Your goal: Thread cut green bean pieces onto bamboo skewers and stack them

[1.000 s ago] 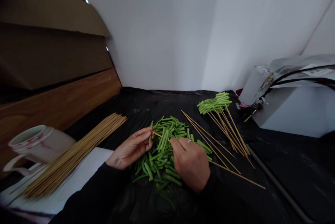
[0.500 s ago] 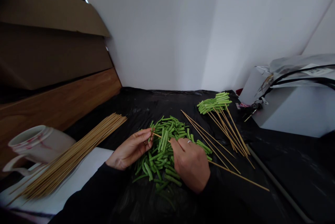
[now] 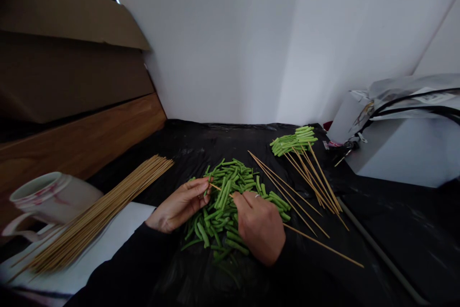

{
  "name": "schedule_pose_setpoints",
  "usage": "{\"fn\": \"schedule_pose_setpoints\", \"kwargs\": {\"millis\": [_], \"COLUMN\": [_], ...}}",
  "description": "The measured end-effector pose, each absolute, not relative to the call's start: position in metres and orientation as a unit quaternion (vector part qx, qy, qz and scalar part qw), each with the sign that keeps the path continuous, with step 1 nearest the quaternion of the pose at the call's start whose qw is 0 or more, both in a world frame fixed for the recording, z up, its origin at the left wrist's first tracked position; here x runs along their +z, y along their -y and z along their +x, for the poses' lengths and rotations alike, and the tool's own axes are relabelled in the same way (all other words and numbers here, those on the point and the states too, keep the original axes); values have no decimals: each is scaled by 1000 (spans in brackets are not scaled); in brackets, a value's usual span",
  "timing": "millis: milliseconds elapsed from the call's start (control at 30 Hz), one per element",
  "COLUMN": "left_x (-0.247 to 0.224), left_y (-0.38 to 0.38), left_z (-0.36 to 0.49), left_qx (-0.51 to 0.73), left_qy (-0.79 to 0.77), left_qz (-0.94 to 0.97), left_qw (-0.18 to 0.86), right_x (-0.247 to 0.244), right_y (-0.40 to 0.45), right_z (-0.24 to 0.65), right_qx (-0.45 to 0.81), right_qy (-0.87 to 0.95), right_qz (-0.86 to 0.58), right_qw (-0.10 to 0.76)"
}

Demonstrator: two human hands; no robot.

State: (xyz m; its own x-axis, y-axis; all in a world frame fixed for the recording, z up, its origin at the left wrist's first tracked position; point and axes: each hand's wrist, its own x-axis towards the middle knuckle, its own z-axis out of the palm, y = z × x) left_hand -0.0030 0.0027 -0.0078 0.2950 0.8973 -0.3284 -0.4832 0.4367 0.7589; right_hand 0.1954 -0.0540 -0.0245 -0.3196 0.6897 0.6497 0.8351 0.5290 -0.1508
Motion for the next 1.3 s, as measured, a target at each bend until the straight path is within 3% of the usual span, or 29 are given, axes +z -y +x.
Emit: {"fn": "schedule_pose_setpoints", "kwargs": {"millis": [600, 867, 1300], "left_x": [-11, -10, -13], "left_y": [-1, -1, 2], "left_z": [-3, -2, 2], "left_qx": [444, 447, 459], "left_qy": [-386, -389, -382], "left_qz": [298, 317, 305], "left_qw": [752, 740, 742], "right_x": [-28, -30, -29], "right_y": [53, 56, 53], "right_z": [196, 190, 191], "right_qx": [-102, -37, -56], "right_qy": [802, 805, 796], "right_qz": [-479, -507, -499], "right_qw": [343, 306, 337]}}
